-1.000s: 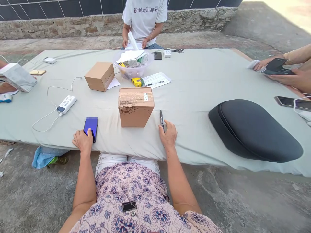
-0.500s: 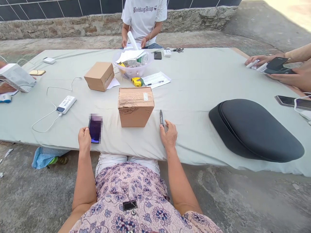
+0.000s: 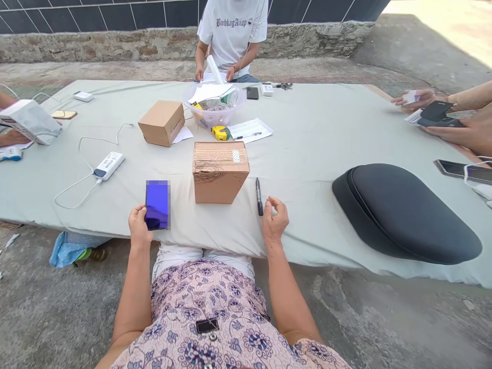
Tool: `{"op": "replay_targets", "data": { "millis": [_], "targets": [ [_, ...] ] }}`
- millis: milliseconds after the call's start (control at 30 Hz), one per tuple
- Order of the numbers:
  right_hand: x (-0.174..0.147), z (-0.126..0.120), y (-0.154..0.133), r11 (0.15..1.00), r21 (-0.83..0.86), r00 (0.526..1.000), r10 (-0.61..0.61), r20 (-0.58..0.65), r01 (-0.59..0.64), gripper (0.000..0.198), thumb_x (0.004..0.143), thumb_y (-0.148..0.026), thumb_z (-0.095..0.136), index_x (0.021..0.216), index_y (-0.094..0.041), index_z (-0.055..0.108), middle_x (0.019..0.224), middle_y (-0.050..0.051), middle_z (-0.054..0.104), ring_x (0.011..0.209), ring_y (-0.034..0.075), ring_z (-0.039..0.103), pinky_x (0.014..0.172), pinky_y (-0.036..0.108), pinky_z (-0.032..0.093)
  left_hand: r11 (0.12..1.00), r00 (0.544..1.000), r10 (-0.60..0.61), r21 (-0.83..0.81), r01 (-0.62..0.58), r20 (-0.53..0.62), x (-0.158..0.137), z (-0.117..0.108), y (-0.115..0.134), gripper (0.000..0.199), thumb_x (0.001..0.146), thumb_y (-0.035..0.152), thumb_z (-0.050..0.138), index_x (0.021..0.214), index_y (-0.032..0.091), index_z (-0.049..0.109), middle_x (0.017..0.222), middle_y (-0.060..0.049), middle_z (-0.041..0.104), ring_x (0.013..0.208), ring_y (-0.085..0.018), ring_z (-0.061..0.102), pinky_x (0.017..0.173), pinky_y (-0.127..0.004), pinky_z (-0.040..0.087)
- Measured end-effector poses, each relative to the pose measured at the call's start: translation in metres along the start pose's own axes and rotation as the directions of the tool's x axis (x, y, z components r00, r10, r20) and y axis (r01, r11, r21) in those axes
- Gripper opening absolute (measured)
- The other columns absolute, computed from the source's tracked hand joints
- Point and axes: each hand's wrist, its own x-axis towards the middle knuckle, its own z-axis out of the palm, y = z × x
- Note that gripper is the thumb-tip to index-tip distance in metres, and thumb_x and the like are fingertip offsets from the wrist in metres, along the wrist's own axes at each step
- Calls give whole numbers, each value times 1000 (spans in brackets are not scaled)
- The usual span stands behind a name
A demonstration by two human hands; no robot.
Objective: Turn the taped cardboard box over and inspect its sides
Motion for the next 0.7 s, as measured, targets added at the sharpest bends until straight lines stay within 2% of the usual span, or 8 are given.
{"op": "replay_targets", "data": {
  "millis": [133, 233, 300, 367, 433, 500, 567, 700],
  "targets": [
    [-17, -7, -30, 994, 102, 998, 33, 59, -39, 34, 95, -45, 49, 98, -17, 69, 90, 9, 74, 84, 21, 70, 81, 37, 56, 965, 999, -19, -262, 28, 37, -25, 9, 9, 25, 66, 35, 65, 85, 20, 58, 75, 2, 64, 65, -13, 60, 62, -25, 48],
    [-33, -12, -60, 952, 275, 951, 46, 307, -135, 38, 96, -51, 49, 96, -18, 68, 82, 5, 73, 73, 18, 70, 75, 34, 56, 896, 991, -16, -438, 72, 131, -52, 21, 22, 27, 63, 31, 71, 86, 20, 61, 76, 2, 67, 65, -12, 61, 62, -23, 48],
    [-44, -15, -79, 888, 390, 842, -7, 539, -242, 42, 96, -57, 49, 106, -19, 66, 85, 5, 73, 72, 17, 69, 73, 32, 56, 868, 976, -3, -485, 110, 216, -72, 30, 29, 28, 66, 32, 74, 88, 20, 62, 77, 3, 68, 66, -11, 62, 62, -22, 49],
    [-53, -17, -96, 804, 453, 661, -101, 743, -385, 52, 94, -64, 49, 121, -20, 60, 88, 5, 73, 74, 17, 69, 74, 32, 56, 843, 953, -19, -508, 178, 303, -90, 39, 34, 34, 66, 36, 77, 92, 20, 61, 78, 3, 68, 65, -11, 63, 61, -21, 49],
    [-60, -20, -108, 729, 448, 480, -186, 857, -517, 66, 89, -70, 53, 134, -21, 51, 90, 6, 73, 76, 18, 70, 74, 33, 56, 824, 933, -37, -517, 230, 357, -105, 48, 36, 35, 67, 35, 78, 92, 20, 60, 78, 3, 69, 65, -11, 63, 61, -21, 50],
    [-64, -24, -117, 706, 412, 384, -210, 899, -576, 77, 83, -70, 63, 140, -21, 44, 90, 5, 73, 77, 18, 69, 75, 34, 55, 822, 916, -43, -508, 260, 399, -116, 55, 37, 32, 69, 36, 77, 91, 20, 59, 75, 4, 67, 62, -10, 62, 60, -21, 49],
    [-65, -28, -120, 721, 382, 368, -188, 911, -578, 80, 79, -64, 73, 140, -22, 43, 88, 3, 72, 77, 18, 67, 77, 35, 54, 821, 906, -54, -498, 280, 421, -123, 61, 38, 30, 71, 36, 74, 91, 20, 58, 72, 4, 65, 60, -10, 61, 58, -21, 47],
    [-62, -30, -117, 749, 370, 390, -161, 907, -550, 74, 79, -55, 78, 137, -22, 46, 84, 1, 72, 76, 16, 66, 80, 33, 53, 812, 907, -78, -501, 299, 414, -131, 68, 42, 30, 69, 34, 75, 89, 20, 58, 67, 5, 63, 55, -9, 56, 53, -20, 43]
  ]
}}
